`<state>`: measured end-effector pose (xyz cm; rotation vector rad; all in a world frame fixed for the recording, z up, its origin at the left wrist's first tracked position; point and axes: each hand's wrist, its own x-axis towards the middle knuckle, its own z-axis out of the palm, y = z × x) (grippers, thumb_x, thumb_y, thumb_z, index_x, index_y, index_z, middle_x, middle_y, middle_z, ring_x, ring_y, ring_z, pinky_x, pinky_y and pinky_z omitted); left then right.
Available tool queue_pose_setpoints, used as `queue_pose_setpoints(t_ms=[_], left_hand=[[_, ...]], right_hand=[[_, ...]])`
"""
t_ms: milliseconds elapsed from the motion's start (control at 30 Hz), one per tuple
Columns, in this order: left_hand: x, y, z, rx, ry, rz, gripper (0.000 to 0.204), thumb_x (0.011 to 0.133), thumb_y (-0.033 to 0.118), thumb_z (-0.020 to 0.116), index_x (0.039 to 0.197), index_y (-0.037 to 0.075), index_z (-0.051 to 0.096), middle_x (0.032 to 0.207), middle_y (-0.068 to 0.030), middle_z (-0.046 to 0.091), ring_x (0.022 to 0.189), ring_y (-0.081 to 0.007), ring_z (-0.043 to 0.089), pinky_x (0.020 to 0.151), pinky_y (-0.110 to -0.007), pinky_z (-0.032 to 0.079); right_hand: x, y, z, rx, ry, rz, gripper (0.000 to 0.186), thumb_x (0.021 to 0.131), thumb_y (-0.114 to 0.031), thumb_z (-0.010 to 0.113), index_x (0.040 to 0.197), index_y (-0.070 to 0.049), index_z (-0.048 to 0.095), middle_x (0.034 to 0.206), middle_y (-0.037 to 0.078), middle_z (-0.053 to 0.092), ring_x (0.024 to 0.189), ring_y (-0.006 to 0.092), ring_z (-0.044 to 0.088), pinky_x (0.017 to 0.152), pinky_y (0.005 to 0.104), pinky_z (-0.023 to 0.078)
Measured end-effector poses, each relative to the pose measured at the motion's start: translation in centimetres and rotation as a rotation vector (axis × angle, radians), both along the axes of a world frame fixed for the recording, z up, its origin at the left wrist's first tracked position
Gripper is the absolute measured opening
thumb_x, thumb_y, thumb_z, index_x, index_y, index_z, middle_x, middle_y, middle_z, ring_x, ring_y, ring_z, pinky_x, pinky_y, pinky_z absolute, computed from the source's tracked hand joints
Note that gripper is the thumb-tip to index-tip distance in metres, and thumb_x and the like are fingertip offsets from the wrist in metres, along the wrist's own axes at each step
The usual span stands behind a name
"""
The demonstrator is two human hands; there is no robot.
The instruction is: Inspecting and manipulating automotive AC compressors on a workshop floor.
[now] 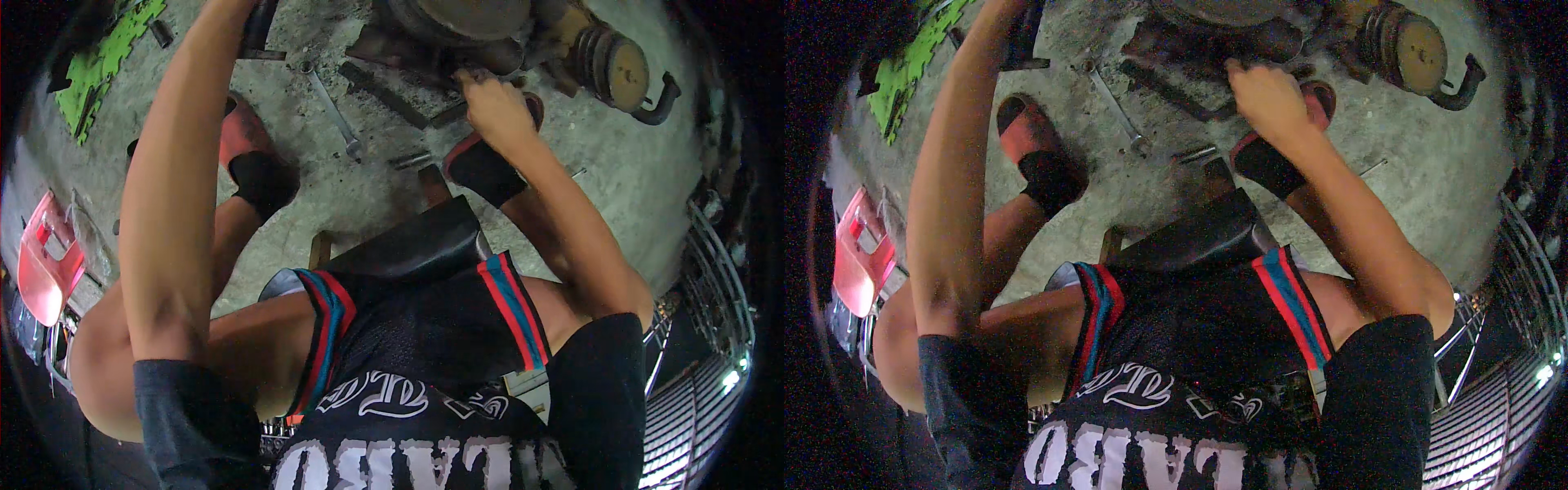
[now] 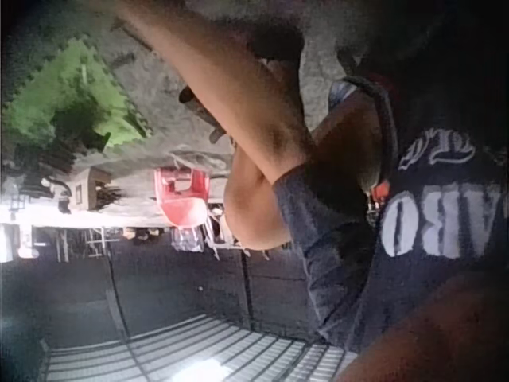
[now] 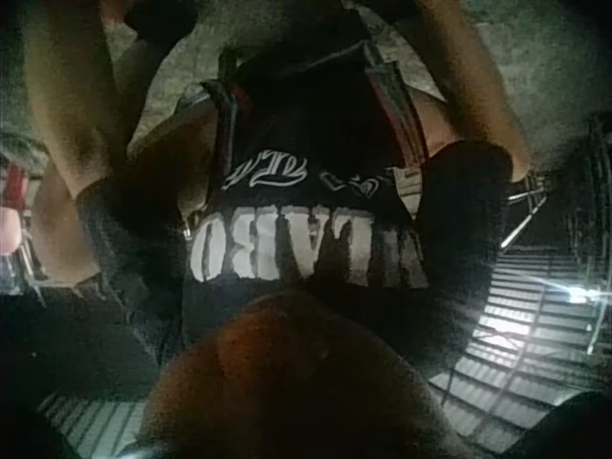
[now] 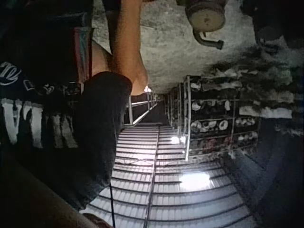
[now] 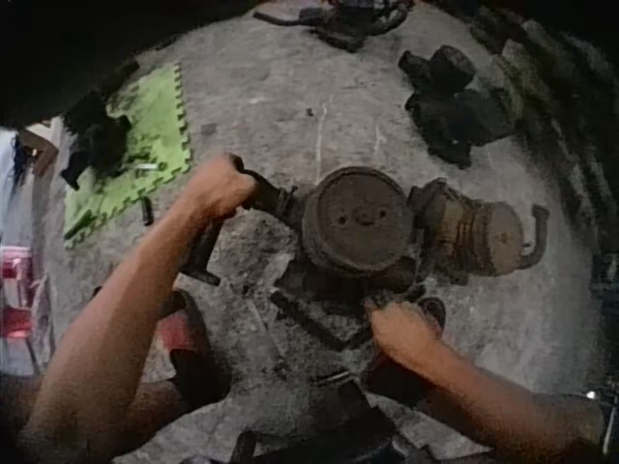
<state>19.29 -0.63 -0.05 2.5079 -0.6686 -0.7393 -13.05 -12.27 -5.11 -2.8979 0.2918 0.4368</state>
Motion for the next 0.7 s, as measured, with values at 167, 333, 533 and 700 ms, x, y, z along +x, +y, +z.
queue_pose_setpoints(t_ms=[167,333,533,700], left_hand=[[0.1,-0.1,-0.1,0.007,0.021,0.004,0.030,0.066,0.019,0.064,0.078,-0.008,0.066,0.070,-0.0209,0.065,0.062,-0.0308,0.064,0.056,-0.041,0.049],[0.2,-0.2,-1.1,0.024,-0.025,-0.002,0.029,0.068,0.017,0.062,0.079,-0.010,0.066,0.070,-0.0219,0.065,0.062,-0.0329,0.064,0.057,-0.042,0.050],[0.1,0.7,-0.4,-0.047,0.022,0.026,0.028,0.068,0.019,0.061,0.075,-0.008,0.067,0.068,-0.0205,0.065,0.059,-0.0315,0.064,0.057,-0.042,0.050],[-0.8,-1.0,-0.9,0.038,0.012,-0.039,0.028,0.067,0.021,0.061,0.070,-0.006,0.068,0.064,-0.0190,0.064,0.059,-0.0300,0.064,0.057,-0.041,0.050]], right_hand=[[1.7,1.2,-1.3,-0.038,0.116,0.117,0.042,0.082,-0.008,0.053,0.124,-0.001,0.056,0.074,0.021,0.066,0.067,0.0395,0.067,0.059,0.0487,0.055],[-1.2,1.8,-0.9,-0.056,0.186,0.039,0.049,0.085,-0.009,0.052,0.133,-0.001,0.048,0.077,0.020,0.067,0.068,0.0382,0.068,0.061,0.0484,0.055],[-2.7,1.5,-2.9,-0.020,0.083,-0.059,0.044,0.087,-0.011,0.054,0.130,-0.003,0.050,0.075,0.021,0.066,0.066,0.0395,0.066,0.060,0.0492,0.053],[-5.3,-0.4,-2.1,0.102,-0.130,-0.284,0.033,0.090,-0.014,0.056,0.122,-0.003,0.055,0.073,0.022,0.064,0.068,0.0414,0.064,0.059,0.0509,0.049]])
